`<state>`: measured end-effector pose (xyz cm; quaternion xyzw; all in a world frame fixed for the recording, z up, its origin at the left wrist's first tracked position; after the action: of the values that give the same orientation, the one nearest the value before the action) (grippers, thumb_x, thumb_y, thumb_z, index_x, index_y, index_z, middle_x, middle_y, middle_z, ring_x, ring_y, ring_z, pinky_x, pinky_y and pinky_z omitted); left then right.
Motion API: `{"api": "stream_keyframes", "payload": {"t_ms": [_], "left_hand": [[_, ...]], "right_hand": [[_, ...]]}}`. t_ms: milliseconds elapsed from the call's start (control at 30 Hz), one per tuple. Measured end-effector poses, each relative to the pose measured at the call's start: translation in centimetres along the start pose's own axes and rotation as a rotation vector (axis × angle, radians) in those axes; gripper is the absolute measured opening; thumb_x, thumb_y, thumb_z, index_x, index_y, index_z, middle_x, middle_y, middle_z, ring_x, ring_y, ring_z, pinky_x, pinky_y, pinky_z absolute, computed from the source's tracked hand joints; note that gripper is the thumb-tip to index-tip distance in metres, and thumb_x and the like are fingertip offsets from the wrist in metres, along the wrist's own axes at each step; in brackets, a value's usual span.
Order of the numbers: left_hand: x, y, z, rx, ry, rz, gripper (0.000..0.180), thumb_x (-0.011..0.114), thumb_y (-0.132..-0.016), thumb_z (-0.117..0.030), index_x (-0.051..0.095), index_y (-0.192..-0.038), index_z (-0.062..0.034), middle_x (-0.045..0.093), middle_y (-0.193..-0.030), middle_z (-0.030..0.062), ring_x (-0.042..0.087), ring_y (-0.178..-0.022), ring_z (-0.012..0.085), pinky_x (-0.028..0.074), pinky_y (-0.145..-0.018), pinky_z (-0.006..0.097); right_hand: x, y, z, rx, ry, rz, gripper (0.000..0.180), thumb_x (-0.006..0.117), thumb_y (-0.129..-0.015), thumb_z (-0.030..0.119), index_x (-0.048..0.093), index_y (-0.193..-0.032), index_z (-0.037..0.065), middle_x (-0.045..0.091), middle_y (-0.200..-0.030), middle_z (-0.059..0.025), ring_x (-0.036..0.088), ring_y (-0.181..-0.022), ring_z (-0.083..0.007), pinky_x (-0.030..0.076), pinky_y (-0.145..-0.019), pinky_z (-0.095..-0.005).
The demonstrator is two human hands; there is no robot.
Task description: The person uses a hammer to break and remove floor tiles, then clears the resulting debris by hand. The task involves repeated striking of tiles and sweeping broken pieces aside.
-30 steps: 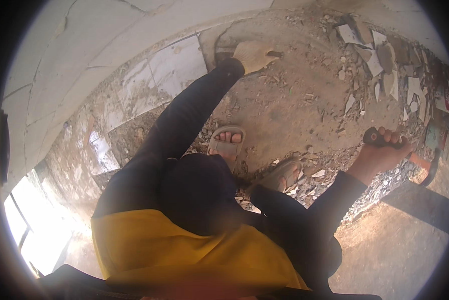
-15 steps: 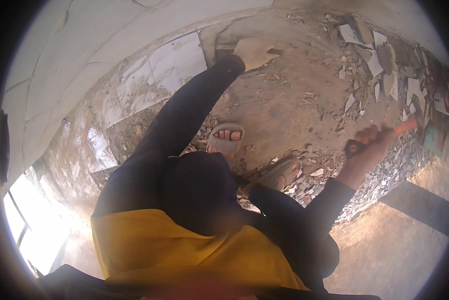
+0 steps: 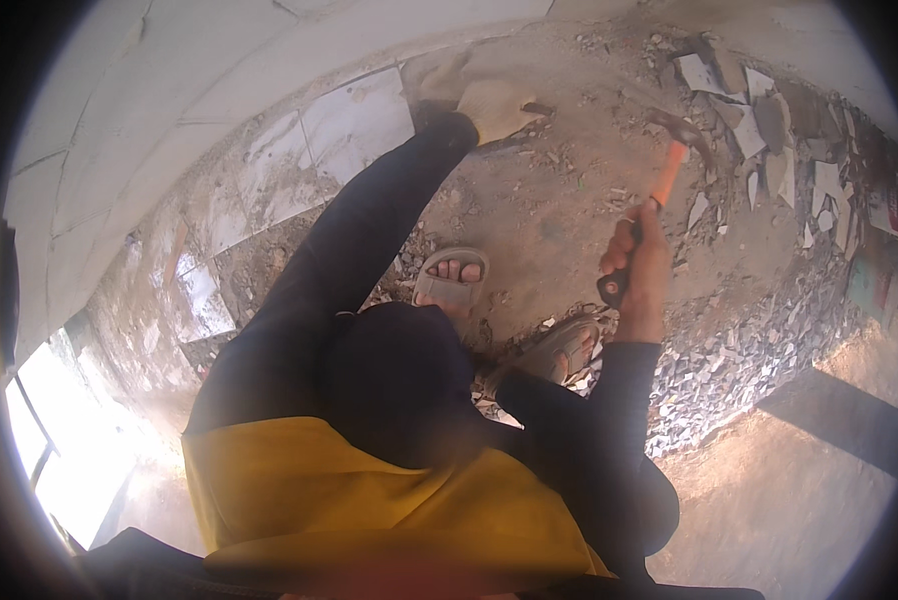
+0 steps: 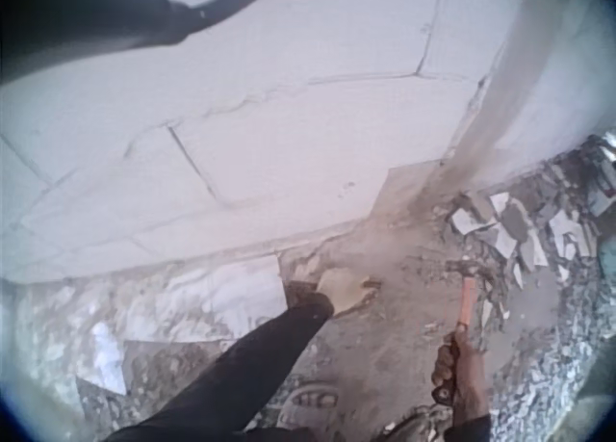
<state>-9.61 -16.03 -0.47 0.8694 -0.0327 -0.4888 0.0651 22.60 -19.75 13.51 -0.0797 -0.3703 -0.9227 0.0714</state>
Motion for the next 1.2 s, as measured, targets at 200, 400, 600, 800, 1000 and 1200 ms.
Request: {"api": "stream_keyframes", "payload": {"t_ms": [200,400,600,800,1000,1200], "left_hand": [[0.1,3.0,-3.5,0.166,-0.037,0.106,0.029,0.072,-0.095,-0.039,0.083,-0.11,-0.0172,0.08,-0.098,0.0134,0.078,-0.095,0.0374,0.06,-0.084,0.052],[-2.8,1.4,-3.3,0.24,0.035,-0.063,0.023,0.075,-0.09,-0.025,0.083,-0.11,-0.0172,0.083,-0.103,0.0107,0.079,-0.097,0.0335,0.062,-0.086,0.049],[-4.4,0.3,-3.6,0.291,0.275,-0.3,0.031,0.071,-0.094,-0.028,0.081,-0.122,-0.0162,0.083,-0.106,0.0105,0.079,-0.098,0.0329,0.062,-0.089,0.048],[-3.4,0.5,-7.2,0.176,0.441,-0.2,0.034,0.071,-0.096,-0.027,0.081,-0.126,-0.016,0.082,-0.107,0.0135,0.078,-0.099,0.0352,0.061,-0.089,0.049],[-4.0,-1.0,-1.3,0.246,0.182,-0.226,0.033,0.071,-0.095,-0.025,0.081,-0.126,-0.0171,0.081,-0.112,0.0145,0.077,-0.103,0.0365,0.06,-0.092,0.048],[-3.3,-1.8,-1.5,0.153,0.217,-0.146,0.034,0.071,-0.094,-0.026,0.082,-0.125,-0.0187,0.082,-0.113,0.0136,0.077,-0.106,0.0348,0.06,-0.092,0.048]], "right_hand": [[-0.6,0.4,2.8,-0.161,-0.201,-0.239,0.029,0.059,-0.117,0.041,0.056,-0.102,0.015,0.037,-0.071,0.0058,0.036,-0.054,-0.0085,0.035,-0.049,-0.029],[1.2,1.0,-0.5,-0.042,-0.17,-0.161,0.03,0.061,-0.116,0.042,0.057,-0.103,0.015,0.041,-0.071,0.0054,0.041,-0.054,-0.0081,0.039,-0.049,-0.0286],[4.0,2.2,-1.0,-0.065,-0.039,-0.117,0.033,0.064,-0.114,0.044,0.057,-0.105,0.013,0.042,-0.071,0.0038,0.044,-0.054,-0.0105,0.041,-0.05,-0.0322],[4.6,2.4,-0.6,-0.12,-0.048,-0.108,0.033,0.059,-0.117,0.044,0.056,-0.104,0.013,0.043,-0.069,0.0051,0.043,-0.051,-0.0073,0.042,-0.046,-0.0287],[5.6,3.4,-0.5,-0.145,-0.036,-0.159,0.036,0.056,-0.118,0.047,0.057,-0.105,0.013,0.043,-0.07,0.0046,0.042,-0.05,-0.008,0.041,-0.046,-0.0296],[4.9,4.8,1.3,-0.255,-0.088,-0.21,0.037,0.056,-0.117,0.048,0.059,-0.108,0.012,0.043,-0.07,0.0038,0.041,-0.051,-0.0104,0.039,-0.047,-0.0305]]}}
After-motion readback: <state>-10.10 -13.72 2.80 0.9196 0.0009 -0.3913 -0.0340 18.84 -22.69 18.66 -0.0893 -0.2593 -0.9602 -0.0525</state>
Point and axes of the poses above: each hand's wrist, its own y-axis away from the middle knuckle, its own x-axis out of the palm, z = x × y, the point moved 1 cm from there along -y, towards the middle knuckle
